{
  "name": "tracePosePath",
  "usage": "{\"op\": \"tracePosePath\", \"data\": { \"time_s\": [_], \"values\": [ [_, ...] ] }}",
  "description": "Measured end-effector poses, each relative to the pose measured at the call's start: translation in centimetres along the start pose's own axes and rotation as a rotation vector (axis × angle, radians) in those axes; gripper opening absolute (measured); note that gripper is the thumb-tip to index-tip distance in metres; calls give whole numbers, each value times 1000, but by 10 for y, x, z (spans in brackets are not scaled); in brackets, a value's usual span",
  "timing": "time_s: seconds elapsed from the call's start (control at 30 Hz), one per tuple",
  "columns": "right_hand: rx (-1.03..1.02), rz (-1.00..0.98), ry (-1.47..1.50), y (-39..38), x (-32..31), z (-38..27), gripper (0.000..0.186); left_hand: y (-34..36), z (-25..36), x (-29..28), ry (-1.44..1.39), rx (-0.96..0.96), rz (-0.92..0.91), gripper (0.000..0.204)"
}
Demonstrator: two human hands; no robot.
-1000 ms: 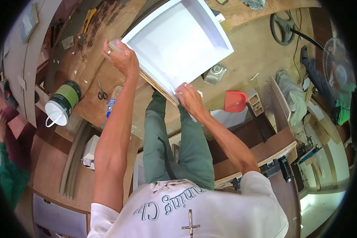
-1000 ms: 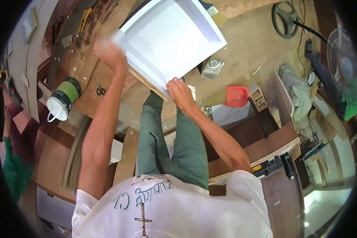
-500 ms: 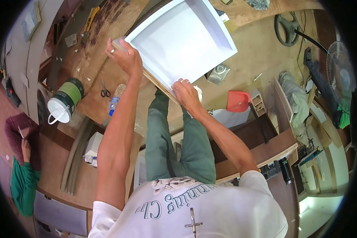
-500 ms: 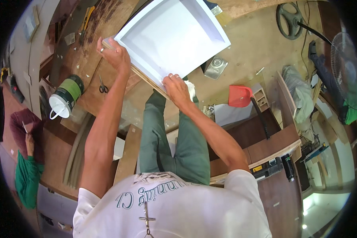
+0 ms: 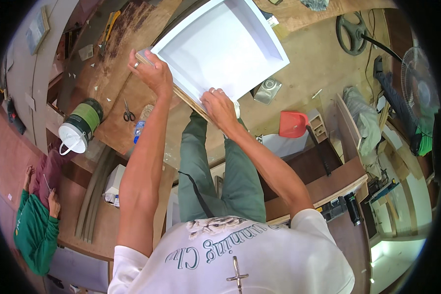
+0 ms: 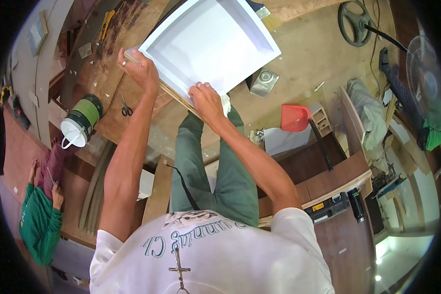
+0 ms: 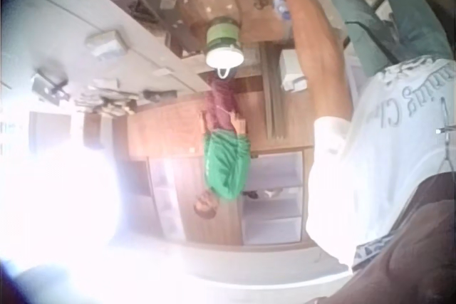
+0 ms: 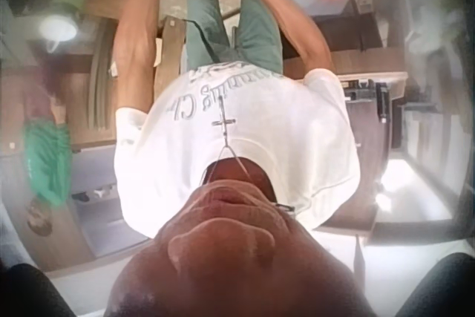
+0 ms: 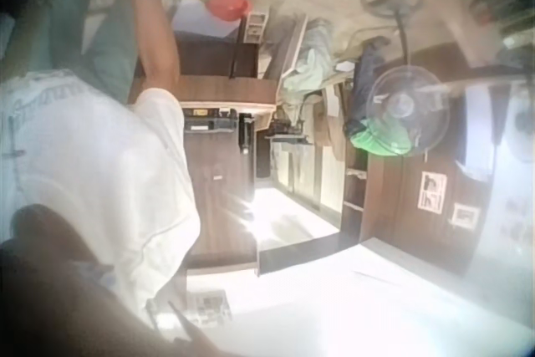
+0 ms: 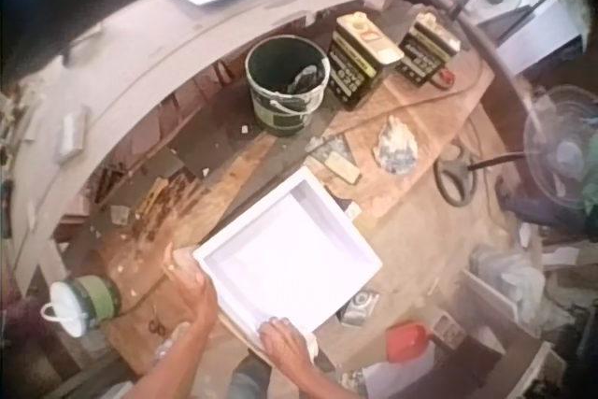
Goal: The person wipes the inside and edges of a white wooden box with a rag dipped in liquid from a metal can, applies a white laminate sheet to one side, and trims the excess material from the edges using a utility knife.
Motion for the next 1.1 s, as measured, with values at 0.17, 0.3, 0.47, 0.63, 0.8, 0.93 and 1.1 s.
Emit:
{"op": "tracePosePath", "data": {
  "time_s": [0.17, 0.3, 0.47, 0.63, 0.8, 0.93, 1.1],
  "values": [
    [43, 29, 12, -31, -5, 13, 5, 1, -2, 2, 42, 59, 13, 45],
    [8, 32, 49, -26, -3, 11, 6, -2, -5, 0, 43, 24, 10, 46],
    [-4, 28, 27, -8, -3, 1, 8, -3, -2, 1, 26, 40, 12, 46],
    [58, -17, 29, -35, -1, 16, 8, 1, -6, -2, 26, 42, 8, 46],
    [-14, 44, 33, 6, 0, -3, 8, 0, -6, 2, 17, 28, -4, 46],
    [82, 72, 74, -35, 1, 12, 8, 1, -1, -2, 72, 60, 7, 45],
    [12, 104, 67, -15, -1, 7, 8, -1, 1, 0, 48, 40, 16, 45]
  ]
}}
Point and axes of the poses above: each hand's wrist, its own y-axis towards the middle knuckle, its own x-axis out of the palm, z = x × y, the point moved 5 cm from there along y, towards the middle knuckle
